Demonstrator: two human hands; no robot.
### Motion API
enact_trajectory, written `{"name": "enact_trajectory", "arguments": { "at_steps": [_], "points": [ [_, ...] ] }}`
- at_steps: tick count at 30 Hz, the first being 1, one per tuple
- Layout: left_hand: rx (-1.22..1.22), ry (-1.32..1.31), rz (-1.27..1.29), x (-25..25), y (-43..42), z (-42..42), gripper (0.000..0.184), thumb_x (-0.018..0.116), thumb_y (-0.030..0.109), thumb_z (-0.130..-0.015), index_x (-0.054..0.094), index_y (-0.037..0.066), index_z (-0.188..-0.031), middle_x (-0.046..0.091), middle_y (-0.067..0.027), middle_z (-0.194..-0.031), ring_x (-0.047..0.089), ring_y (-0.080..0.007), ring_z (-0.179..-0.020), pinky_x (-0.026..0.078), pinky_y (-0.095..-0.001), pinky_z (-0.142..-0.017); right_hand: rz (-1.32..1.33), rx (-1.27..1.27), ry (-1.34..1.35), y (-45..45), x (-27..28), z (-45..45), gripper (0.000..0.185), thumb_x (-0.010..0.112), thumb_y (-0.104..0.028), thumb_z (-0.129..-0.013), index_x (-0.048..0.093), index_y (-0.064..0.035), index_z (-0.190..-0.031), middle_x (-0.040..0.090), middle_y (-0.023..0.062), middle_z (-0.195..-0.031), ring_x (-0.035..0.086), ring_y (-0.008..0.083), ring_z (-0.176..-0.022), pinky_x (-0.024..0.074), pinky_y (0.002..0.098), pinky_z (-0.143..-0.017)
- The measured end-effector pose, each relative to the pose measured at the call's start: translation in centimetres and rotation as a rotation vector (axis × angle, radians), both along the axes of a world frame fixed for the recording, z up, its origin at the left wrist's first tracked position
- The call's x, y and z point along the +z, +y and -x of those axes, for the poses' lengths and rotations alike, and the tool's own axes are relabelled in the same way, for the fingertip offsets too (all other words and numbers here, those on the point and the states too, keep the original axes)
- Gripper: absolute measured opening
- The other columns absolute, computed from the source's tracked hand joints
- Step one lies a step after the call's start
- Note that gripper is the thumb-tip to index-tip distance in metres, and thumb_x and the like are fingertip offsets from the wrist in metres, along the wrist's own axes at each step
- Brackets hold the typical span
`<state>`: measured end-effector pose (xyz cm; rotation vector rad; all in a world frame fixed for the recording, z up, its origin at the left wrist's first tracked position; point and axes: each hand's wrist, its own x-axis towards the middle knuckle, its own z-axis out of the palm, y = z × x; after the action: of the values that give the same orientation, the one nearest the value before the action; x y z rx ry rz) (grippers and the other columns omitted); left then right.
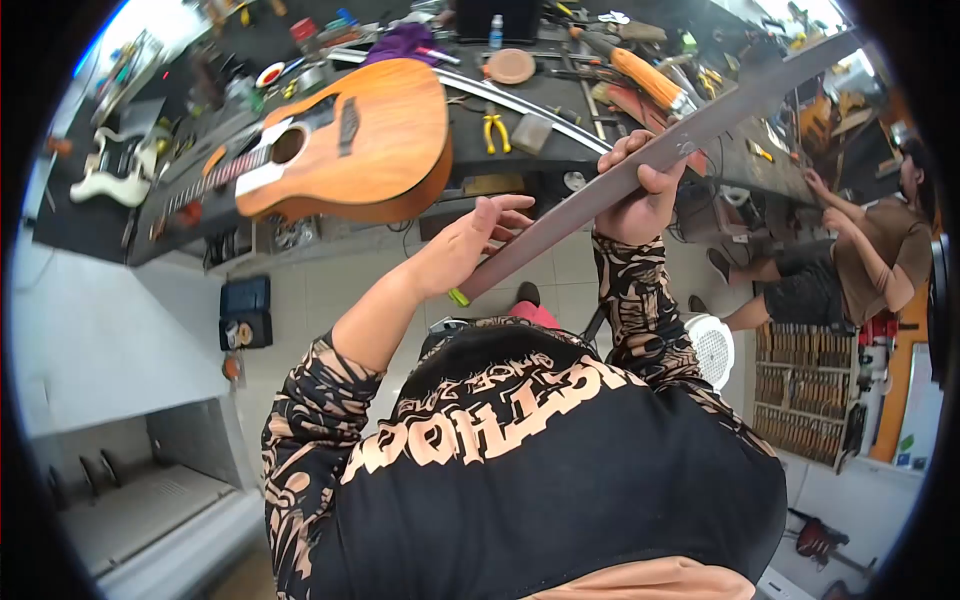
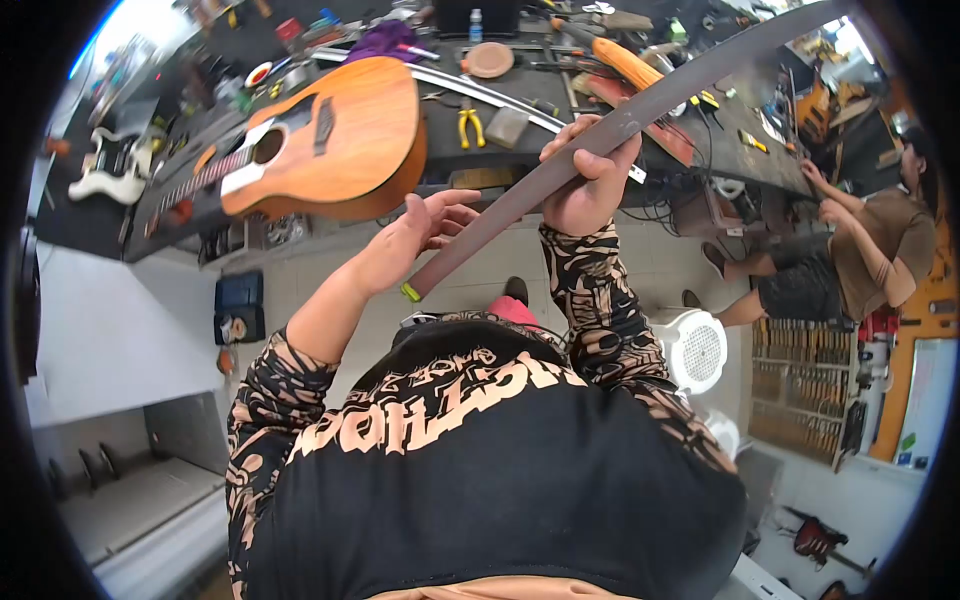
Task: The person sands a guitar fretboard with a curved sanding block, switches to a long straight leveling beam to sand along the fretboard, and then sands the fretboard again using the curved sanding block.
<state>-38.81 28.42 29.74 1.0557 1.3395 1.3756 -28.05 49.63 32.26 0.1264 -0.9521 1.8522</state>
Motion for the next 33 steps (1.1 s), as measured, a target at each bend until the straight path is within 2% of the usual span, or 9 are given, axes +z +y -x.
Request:
{"name": "enact_trajectory", "arguments": {
  "at_steps": [2,4,5,9,13,20,24,28,33],
  "points": [
    [0.065,-0.048,-0.029,0.2,-4.2,0.2,0.098,0.014,0.082,-0.096,0.039,0.007,-0.154,0.058,-0.0120,-0.133,0.056,-0.0192,-0.120,0.044,-0.0342,-0.102,-0.060,0.073,0.043,-3.1,1.1,1.0,0.064,0.064,-0.011,-0.080,0.044,-0.0096,-0.140,0.059,0.0114,-0.101,0.061,0.0242,-0.091,0.0576,0.0392,-0.075],
    [0.150,-0.148,-0.082,0.6,-6.5,-0.1,0.105,0.013,0.087,-0.090,0.039,0.007,-0.154,0.060,-0.0116,-0.132,0.056,-0.0196,-0.121,0.043,-0.0329,-0.100,-0.012,0.138,0.078,-4.2,1.4,1.8,0.072,0.064,-0.008,-0.078,0.038,-0.0130,-0.145,0.057,0.0130,-0.105,0.062,0.0243,-0.087,0.0594,0.0392,-0.069],
    [0.240,-0.261,-0.126,1.6,-8.4,-0.7,0.103,0.015,0.085,-0.092,0.038,0.006,-0.153,0.060,-0.0126,-0.133,0.057,-0.0211,-0.124,0.043,-0.0338,-0.102,0.009,0.144,0.071,-6.2,2.4,1.7,0.067,0.063,-0.007,-0.078,0.040,-0.0133,-0.141,0.057,0.0127,-0.106,0.063,0.0247,-0.086,0.0596,0.0396,-0.070],
    [0.557,-0.263,-0.297,1.4,-13.8,0.2,0.099,0.017,0.082,-0.095,0.040,0.004,-0.152,0.059,-0.0158,-0.137,0.057,-0.0243,-0.126,0.044,-0.0377,-0.104,-0.085,0.217,0.074,-9.3,4.1,2.5,0.057,0.060,-0.006,-0.079,0.042,-0.0122,-0.132,0.058,0.0125,-0.107,0.063,0.0249,-0.087,0.0597,0.0408,-0.070],
    [0.756,-0.223,-0.314,2.7,-17.2,-1.0,0.096,0.017,0.080,-0.097,0.041,0.004,-0.151,0.059,-0.0149,-0.136,0.056,-0.0252,-0.128,0.044,-0.0391,-0.105,-0.120,0.173,0.033,-10.9,6.3,2.5,0.061,0.058,-0.006,-0.079,0.038,-0.0109,-0.136,0.058,0.0129,-0.104,0.064,0.0254,-0.086,0.0594,0.0407,-0.069],
    [0.904,-0.108,-0.307,1.4,-21.7,-3.2,0.093,0.019,0.079,-0.098,0.042,0.004,-0.150,0.058,-0.0126,-0.134,0.057,-0.0240,-0.124,0.045,-0.0366,-0.101,-0.261,0.208,-0.042,-13.9,7.4,3.1,0.071,0.058,-0.007,-0.076,0.034,-0.0076,-0.143,0.056,0.0137,-0.105,0.063,0.0235,-0.086,0.0578,0.0376,-0.073],
    [0.976,-0.136,-0.186,0.1,-24.5,-1.4,0.091,0.023,0.078,-0.099,0.043,0.004,-0.149,0.057,-0.0112,-0.133,0.056,-0.0217,-0.123,0.043,-0.0361,-0.102,-0.175,0.266,-0.055,-17.6,6.7,6.6,0.079,0.057,-0.002,-0.075,0.030,-0.0067,-0.149,0.055,0.0130,-0.104,0.060,0.0208,-0.089,0.0540,0.0331,-0.080],
    [1.004,-0.060,-0.099,-0.1,-26.9,1.3,0.091,0.024,0.078,-0.099,0.042,0.004,-0.149,0.057,-0.0104,-0.133,0.057,-0.0215,-0.122,0.044,-0.0362,-0.101,-0.248,0.229,-0.105,-18.3,5.0,10.9,0.079,0.059,-0.005,-0.076,0.032,-0.0089,-0.151,0.055,0.0144,-0.109,0.062,0.0245,-0.088,0.0590,0.0376,-0.073],
    [1.088,0.006,-0.076,1.5,-30.7,7.7,0.090,0.027,0.077,-0.099,0.043,0.003,-0.149,0.057,-0.0107,-0.133,0.057,-0.0218,-0.122,0.044,-0.0362,-0.101,-0.321,0.133,-0.162,-18.7,5.0,17.9,0.070,0.056,-0.001,-0.075,0.037,-0.0044,-0.143,0.055,0.0147,-0.106,0.062,0.0226,-0.083,0.0575,0.0325,-0.071]
  ]
}}
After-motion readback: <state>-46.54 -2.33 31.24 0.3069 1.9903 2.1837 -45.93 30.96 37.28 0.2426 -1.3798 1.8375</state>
